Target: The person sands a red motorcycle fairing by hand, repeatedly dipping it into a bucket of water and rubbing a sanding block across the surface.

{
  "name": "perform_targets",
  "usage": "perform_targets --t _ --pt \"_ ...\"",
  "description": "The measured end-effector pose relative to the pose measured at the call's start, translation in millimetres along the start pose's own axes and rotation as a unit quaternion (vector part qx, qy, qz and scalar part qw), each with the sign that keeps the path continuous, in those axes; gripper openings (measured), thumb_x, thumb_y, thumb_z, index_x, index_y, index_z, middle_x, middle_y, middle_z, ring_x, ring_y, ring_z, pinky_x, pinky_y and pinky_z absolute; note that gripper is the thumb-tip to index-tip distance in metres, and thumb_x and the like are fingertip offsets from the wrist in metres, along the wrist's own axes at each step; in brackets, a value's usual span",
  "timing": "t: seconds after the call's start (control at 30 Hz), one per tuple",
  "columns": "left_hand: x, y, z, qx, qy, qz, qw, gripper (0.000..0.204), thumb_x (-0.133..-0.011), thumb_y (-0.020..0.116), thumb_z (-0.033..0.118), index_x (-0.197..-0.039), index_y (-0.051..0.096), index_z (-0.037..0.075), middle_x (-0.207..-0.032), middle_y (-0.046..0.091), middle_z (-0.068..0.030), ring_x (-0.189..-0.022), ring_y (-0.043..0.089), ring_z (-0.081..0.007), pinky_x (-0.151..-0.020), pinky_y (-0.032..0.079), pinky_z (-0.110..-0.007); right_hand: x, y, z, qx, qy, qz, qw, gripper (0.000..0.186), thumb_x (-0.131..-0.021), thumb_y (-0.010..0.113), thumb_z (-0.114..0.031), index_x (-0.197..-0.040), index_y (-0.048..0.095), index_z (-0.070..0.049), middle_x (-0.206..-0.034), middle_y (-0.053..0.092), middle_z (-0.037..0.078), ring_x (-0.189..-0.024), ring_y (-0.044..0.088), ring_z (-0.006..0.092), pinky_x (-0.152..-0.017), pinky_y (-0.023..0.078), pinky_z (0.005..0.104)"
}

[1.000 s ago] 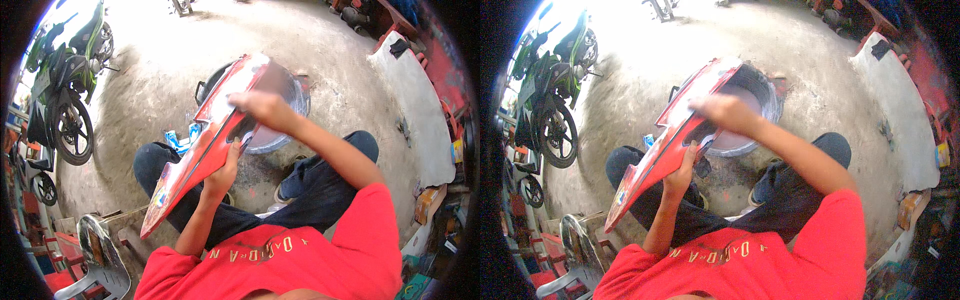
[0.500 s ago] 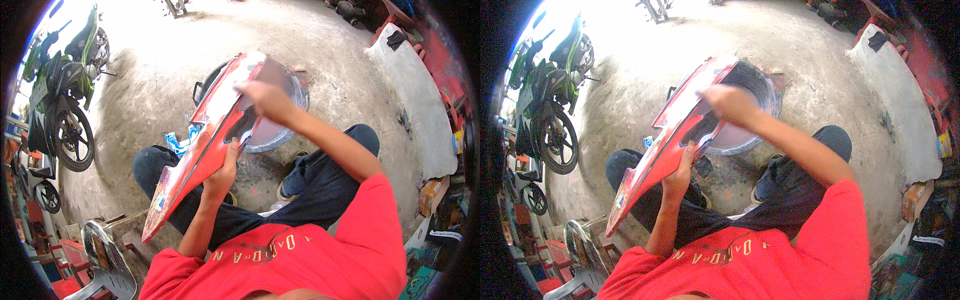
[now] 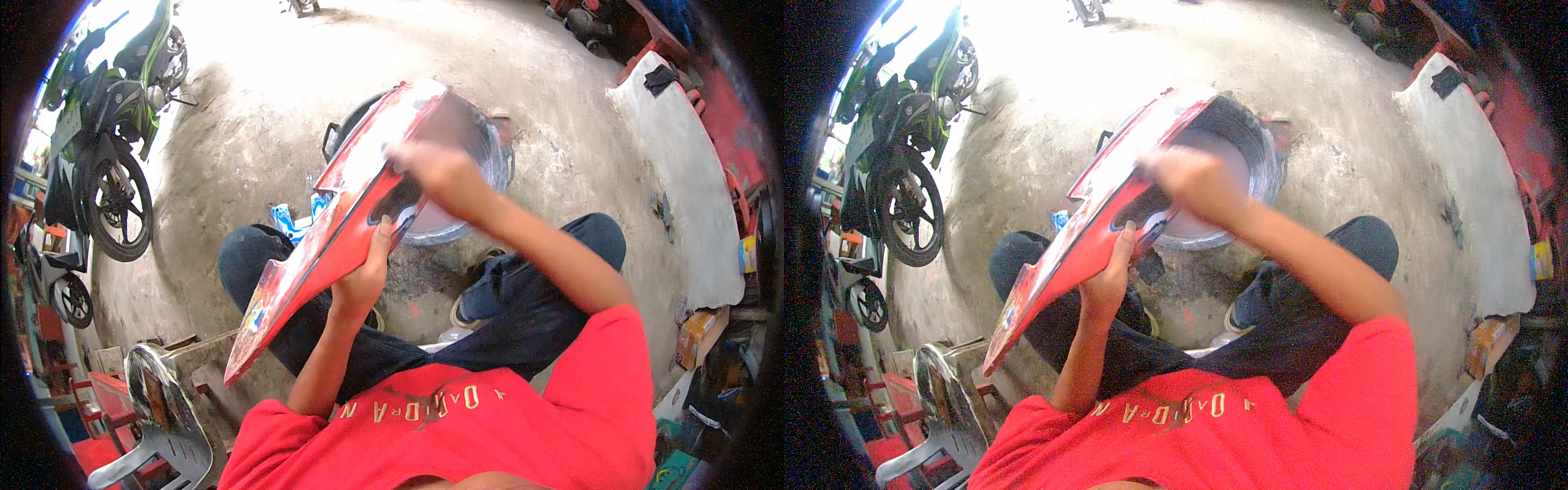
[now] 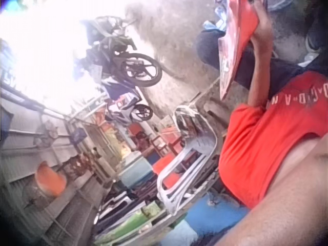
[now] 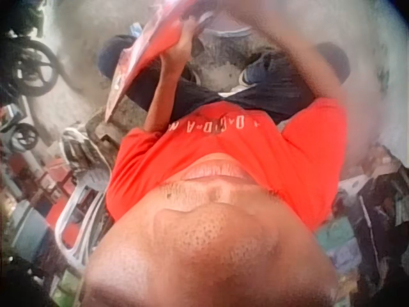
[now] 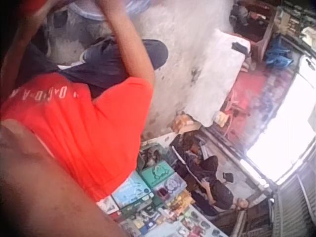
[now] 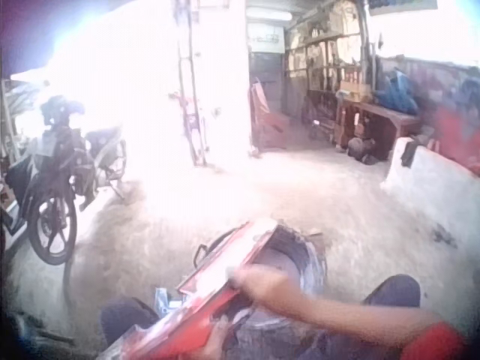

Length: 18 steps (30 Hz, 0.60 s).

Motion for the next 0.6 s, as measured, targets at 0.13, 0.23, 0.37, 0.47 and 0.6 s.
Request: perform_targets --t 0.13,0.23,0.37,0.47,0.6 --pt "3.4 -1.3 13.4 -0.023 0.065 0.016 0.997 0.037 -0.094 0.073 0.004 -0.128 0.062 -0.007 -0.117 0.071 -0.0178 -0.105 0.068 -0.0283 -0.098 0.051 -0.040 -5.8 2.5 20.3 0.062 0.028 -0.019 0.997 0.041 -0.093 0.058 -0.009 -0.133 0.063 -0.004 -0.123 0.071 0.018 -0.111 0.072 0.0280 -0.094 0.058 0.0376" --pt "4.6 -2.3 3.4 -0.018 0.058 0.009 0.998 0.037 -0.094 0.072 0.004 -0.128 0.061 -0.007 -0.117 0.071 -0.0180 -0.104 0.068 -0.0271 -0.097 0.051 -0.040 -8.9 -19.4 -55.2 0.004 -0.061 0.017 0.998 0.039 -0.094 0.058 -0.016 -0.130 0.063 0.000 -0.124 0.070 0.021 -0.112 0.071 0.0286 -0.096 0.057 0.0404" --pt "5.6 8.4 21.4 0.013 0.053 -0.006 0.998 0.034 -0.095 0.071 0.004 -0.127 0.063 -0.006 -0.114 0.072 -0.0177 -0.102 0.069 -0.0273 -0.095 0.052 -0.041 -6.3 15.3 60.7 0.007 0.190 -0.162 0.968 0.036 -0.094 0.056 -0.013 -0.127 0.064 0.000 -0.115 0.073 0.018 -0.107 0.073 0.0277 -0.096 0.058 0.0394" --pt "2.6 8.1 5.2 0.121 -0.038 0.000 0.992 0.032 -0.095 0.070 0.003 -0.125 0.064 -0.005 -0.110 0.073 -0.0162 -0.098 0.070 -0.0263 -0.090 0.054 -0.040 -11.9 -8.5 -40.5 0.044 -0.072 0.019 0.996 0.037 -0.093 0.058 -0.013 -0.127 0.064 0.000 -0.115 0.073 0.019 -0.101 0.074 0.0270 -0.087 0.061 0.0401" --pt "8.4 4.2 43.7 -0.062 0.151 0.013 0.987 0.029 -0.093 0.071 0.003 -0.121 0.066 -0.005 -0.107 0.072 -0.0169 -0.091 0.071 -0.0269 -0.084 0.055 -0.038 -1.3 4.0 28.4 0.020 0.079 -0.080 0.994 0.041 -0.094 0.055 -0.006 -0.134 0.062 -0.001 -0.131 0.068 0.019 -0.116 0.069 0.0319 -0.100 0.056 0.0408"
Point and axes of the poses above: each hand's wrist, its own x-axis away from the middle knuckle, its own y-axis out of the palm, z = x × y, the point moved 10 cm from there along -x, towards the middle knuckle
